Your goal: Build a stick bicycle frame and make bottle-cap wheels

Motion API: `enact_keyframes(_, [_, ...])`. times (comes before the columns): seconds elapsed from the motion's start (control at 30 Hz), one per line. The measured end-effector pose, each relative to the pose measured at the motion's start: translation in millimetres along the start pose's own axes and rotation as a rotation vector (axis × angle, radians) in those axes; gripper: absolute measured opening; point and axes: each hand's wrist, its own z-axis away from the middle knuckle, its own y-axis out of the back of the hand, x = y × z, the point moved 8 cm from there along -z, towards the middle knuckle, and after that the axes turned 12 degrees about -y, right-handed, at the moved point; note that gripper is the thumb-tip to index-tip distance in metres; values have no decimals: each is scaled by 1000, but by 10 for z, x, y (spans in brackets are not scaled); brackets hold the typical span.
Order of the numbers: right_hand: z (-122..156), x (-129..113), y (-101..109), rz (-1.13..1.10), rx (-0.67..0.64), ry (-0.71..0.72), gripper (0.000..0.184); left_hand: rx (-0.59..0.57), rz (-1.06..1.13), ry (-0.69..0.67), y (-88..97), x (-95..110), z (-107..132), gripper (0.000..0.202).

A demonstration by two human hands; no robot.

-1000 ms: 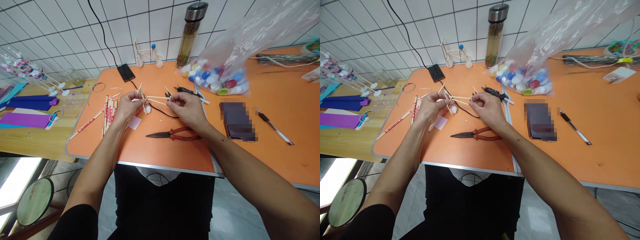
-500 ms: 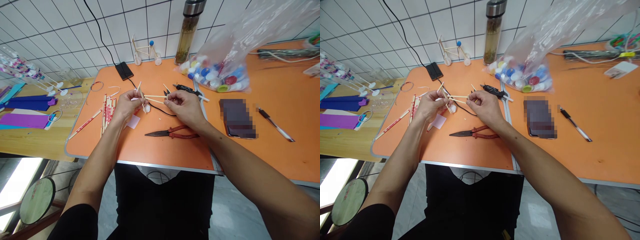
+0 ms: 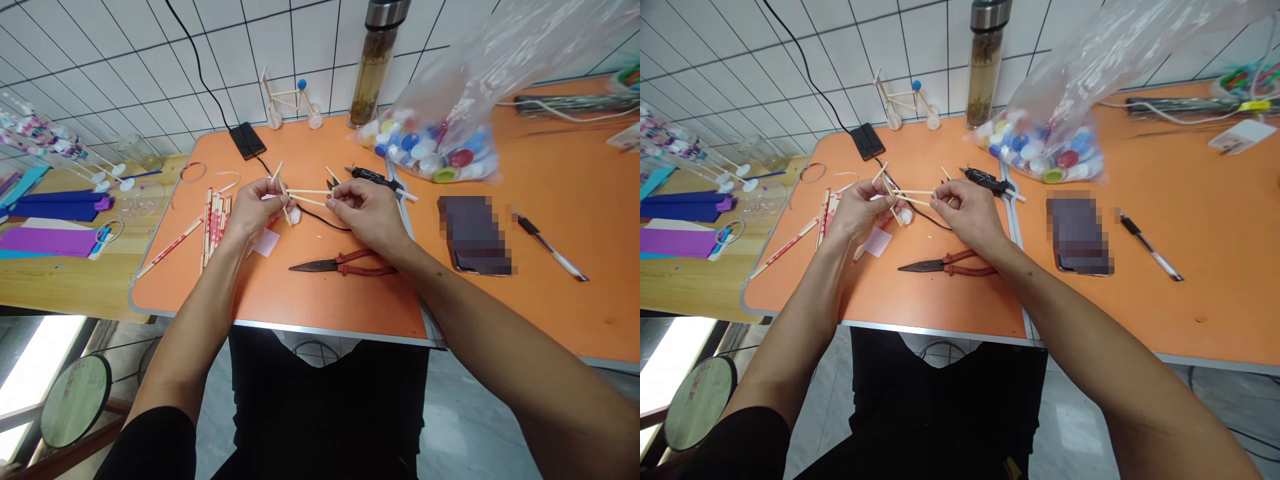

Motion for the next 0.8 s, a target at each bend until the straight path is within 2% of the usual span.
enact_keyframes(0.33, [12,-10,-16,-13,-9,-18,5,-2,3,11,-4,-1,-5,24])
enact_keyframes(0.8, [0,12,-29,-8,-8,-27,6,2,19,-7,-7,2,-3,20])
